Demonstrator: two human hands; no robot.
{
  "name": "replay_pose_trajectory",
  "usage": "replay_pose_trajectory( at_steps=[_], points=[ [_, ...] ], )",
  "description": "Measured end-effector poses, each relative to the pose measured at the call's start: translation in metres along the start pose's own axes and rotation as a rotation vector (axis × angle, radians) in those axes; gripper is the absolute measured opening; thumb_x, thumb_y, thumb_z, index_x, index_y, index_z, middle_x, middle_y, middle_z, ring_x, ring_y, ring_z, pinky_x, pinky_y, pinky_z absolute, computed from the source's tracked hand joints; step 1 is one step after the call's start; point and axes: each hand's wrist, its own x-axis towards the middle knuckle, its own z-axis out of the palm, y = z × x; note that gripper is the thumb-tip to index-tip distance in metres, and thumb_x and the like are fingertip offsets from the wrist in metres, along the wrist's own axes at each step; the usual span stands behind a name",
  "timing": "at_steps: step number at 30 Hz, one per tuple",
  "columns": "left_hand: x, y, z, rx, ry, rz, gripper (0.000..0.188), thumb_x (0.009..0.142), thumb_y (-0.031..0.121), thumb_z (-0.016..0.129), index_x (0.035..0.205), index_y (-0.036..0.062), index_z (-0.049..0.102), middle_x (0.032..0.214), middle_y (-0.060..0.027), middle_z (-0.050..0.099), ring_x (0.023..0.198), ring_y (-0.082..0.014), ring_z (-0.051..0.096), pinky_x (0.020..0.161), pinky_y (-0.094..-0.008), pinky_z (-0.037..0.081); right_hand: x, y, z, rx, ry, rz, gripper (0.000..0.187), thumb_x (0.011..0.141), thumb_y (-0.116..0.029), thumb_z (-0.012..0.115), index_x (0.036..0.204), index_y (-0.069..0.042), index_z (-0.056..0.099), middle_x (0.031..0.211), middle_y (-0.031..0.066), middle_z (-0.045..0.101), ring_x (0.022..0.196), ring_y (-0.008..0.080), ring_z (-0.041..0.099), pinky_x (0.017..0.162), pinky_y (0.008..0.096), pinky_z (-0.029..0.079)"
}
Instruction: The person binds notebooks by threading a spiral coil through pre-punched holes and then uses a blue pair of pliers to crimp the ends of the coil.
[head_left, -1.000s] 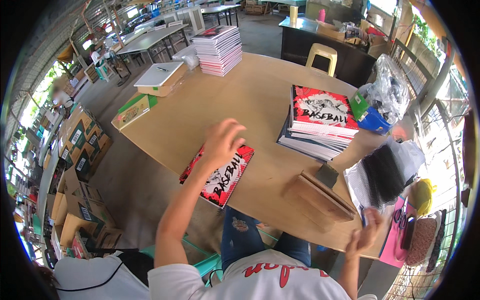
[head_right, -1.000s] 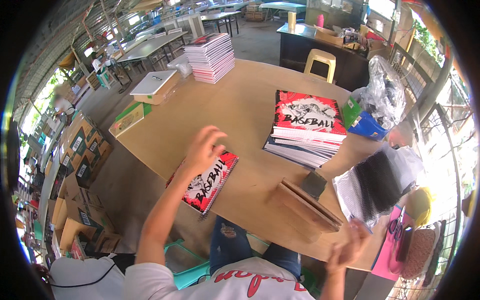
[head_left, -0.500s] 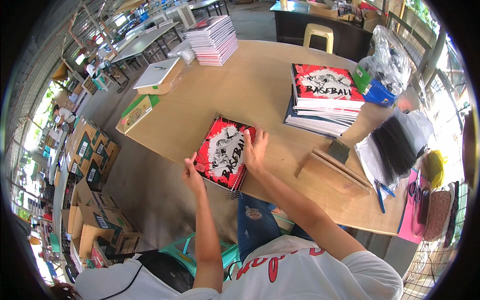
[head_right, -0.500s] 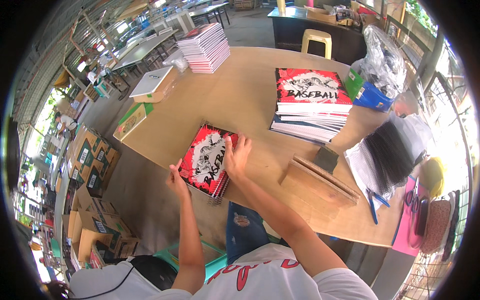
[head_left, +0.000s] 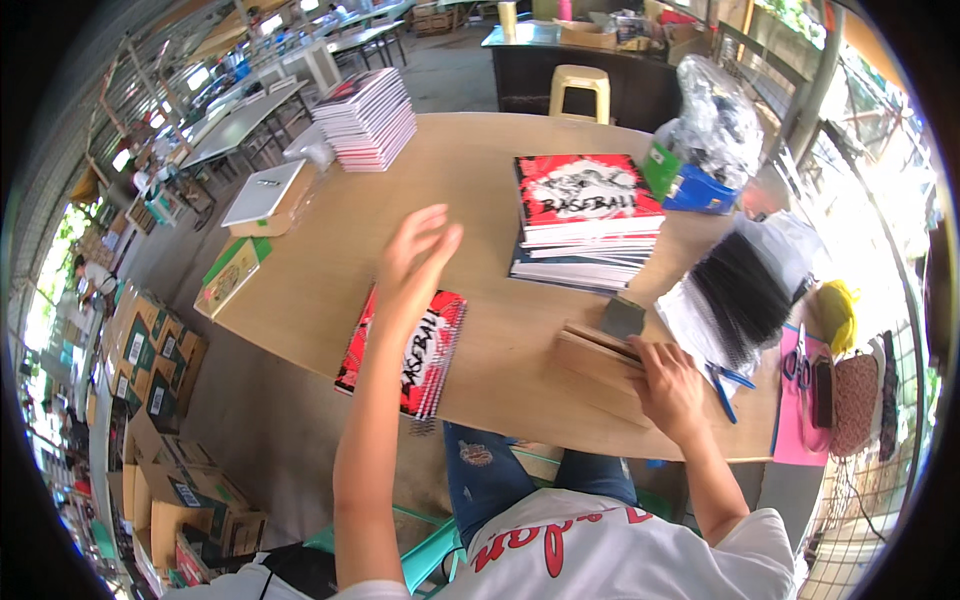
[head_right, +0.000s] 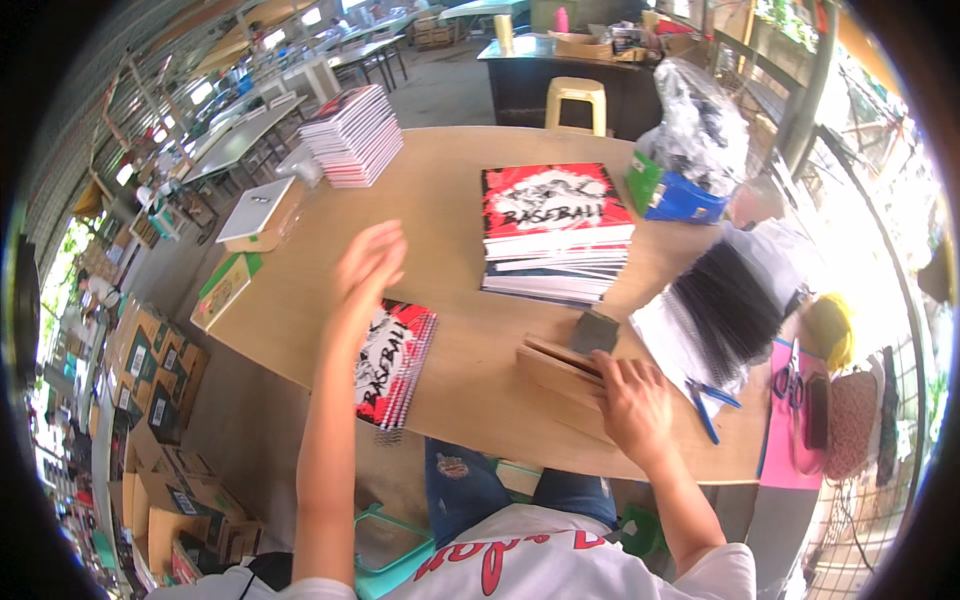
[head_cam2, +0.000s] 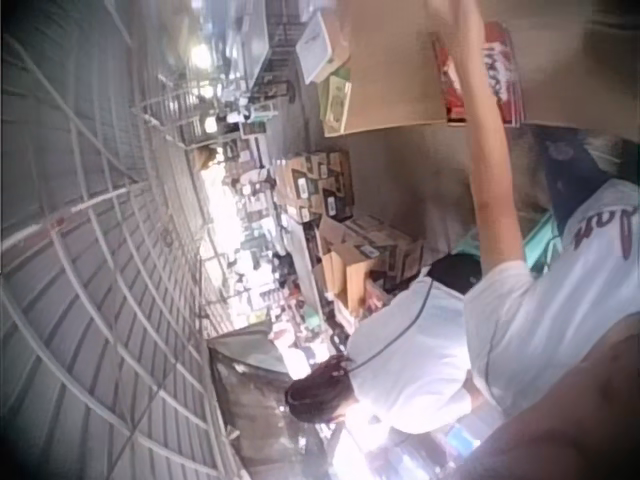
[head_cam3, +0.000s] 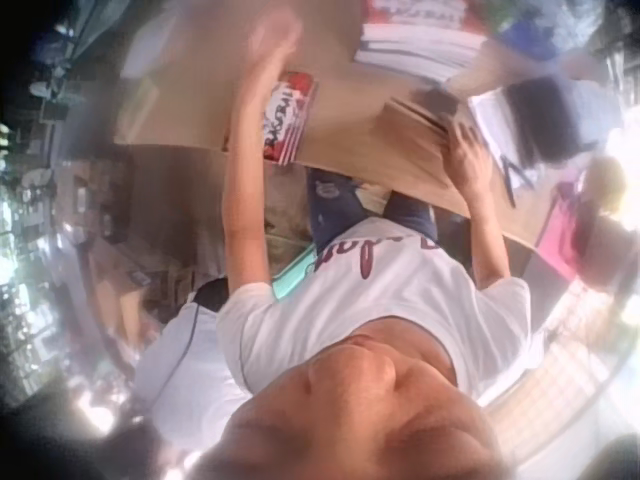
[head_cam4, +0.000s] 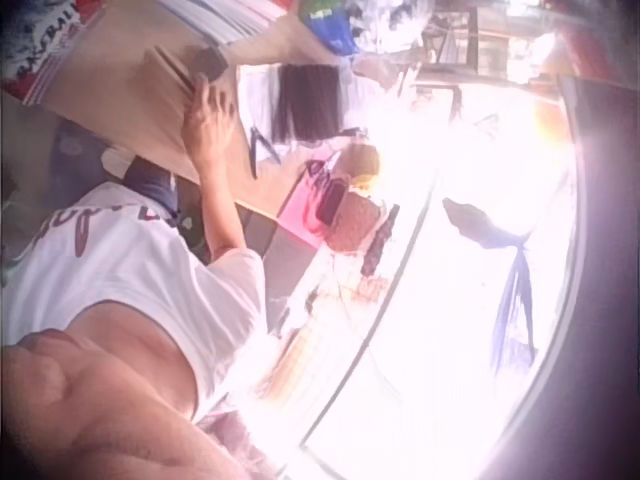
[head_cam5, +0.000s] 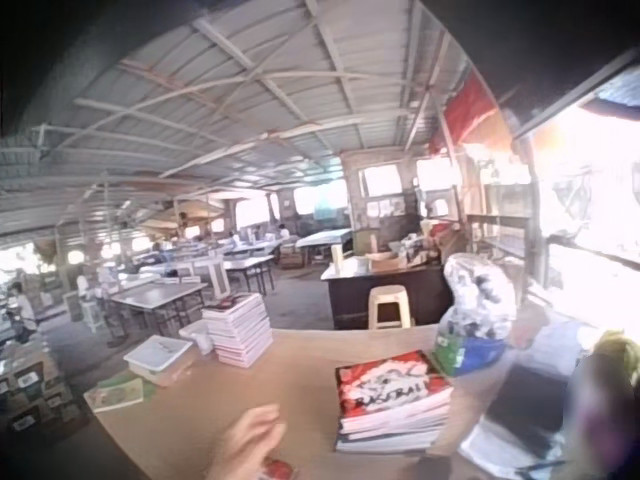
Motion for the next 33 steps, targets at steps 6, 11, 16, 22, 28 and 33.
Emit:
replay_pose_trajectory(
  at_steps=[6, 11, 16, 22, 28, 33],
  points=[
    [0.164, -0.075, 0.06, 0.295, -0.135, -0.287, 0.047, 0.088, 0.033, 0.081, 0.112, -0.0038, 0.064, 0.106, -0.015, 0.071, 0.092, -0.0215, 0.07, 0.077, -0.0399, 0.059, 0.031, -0.018, 0.003, 0.042, 0.078, -0.185, 0.049, 0.082, -0.01, 0.071, 0.129, -0.013, 0.059, 0.098, 0.0053, 0.066, 0.099, 0.0267, 0.065, 0.087, 0.0419, 0.047],
    [0.161, -0.059, 0.099, 0.053, -0.261, -0.38, 0.021, 0.086, 0.009, 0.08, 0.089, -0.0047, 0.063, 0.083, -0.0125, 0.068, 0.075, -0.0244, 0.07, 0.068, -0.0446, 0.064, 0.022, 0.002, 0.003, 0.007, 0.068, -0.129, 0.061, 0.077, -0.012, 0.077, 0.135, -0.012, 0.059, 0.11, 0.0102, 0.063, 0.104, 0.0299, 0.063, 0.094, 0.048, 0.046],
    [0.164, -0.046, 0.07, 0.545, 0.061, 0.123, 0.018, 0.089, 0.009, 0.076, 0.09, 0.0007, 0.06, 0.08, -0.0076, 0.065, 0.072, -0.0165, 0.061, 0.063, -0.0337, 0.053, 0.029, -0.021, -0.014, 0.383, 0.365, -0.163, 0.08, 0.074, -0.017, 0.085, 0.146, -0.011, 0.052, 0.136, 0.0172, 0.051, 0.116, 0.0359, 0.055, 0.108, 0.0512, 0.041],
    [0.064, -0.019, 0.13, -0.854, -0.007, 0.1, 0.03, 0.087, 0.012, 0.081, 0.11, 0.0115, 0.061, 0.089, 0.0034, 0.064, 0.071, -0.0076, 0.059, 0.06, -0.0247, 0.046, 0.085, -0.029, -0.005, 1.779, 0.611, 0.121, 0.088, 0.083, -0.017, 0.084, 0.156, -0.006, 0.035, 0.153, 0.0196, 0.041, 0.131, 0.0292, 0.049, 0.108, 0.0456, 0.043],
    [-0.054, -0.021, 0.144, -0.906, 0.209, -0.033, 0.023, 0.093, 0.006, 0.072, 0.108, 0.0159, 0.059, 0.097, 0.0024, 0.063, 0.092, -0.0099, 0.061, 0.067, -0.0228, 0.047, 0.055, -0.015, -0.048, 0.783, 0.499, -0.065, 0.04, 0.099, -0.016, 0.064, 0.134, 0.003, 0.058, 0.121, 0.0202, 0.068, 0.117, 0.0274, 0.063, 0.1, 0.0367, 0.048],
    [-0.083, -0.036, 0.168, -0.836, 0.008, -0.127, 0.023, 0.096, 0.007, 0.066, 0.115, 0.0163, 0.057, 0.099, -0.0001, 0.061, 0.096, -0.0122, 0.06, 0.072, -0.0277, 0.053, 0.057, -0.077, -0.031, 1.366, 0.576, 0.063, 0.036, 0.108, -0.022, 0.047, 0.129, 0.004, 0.062, 0.119, 0.0161, 0.07, 0.114, 0.0259, 0.065, 0.1, 0.0352, 0.047]
  ],
)
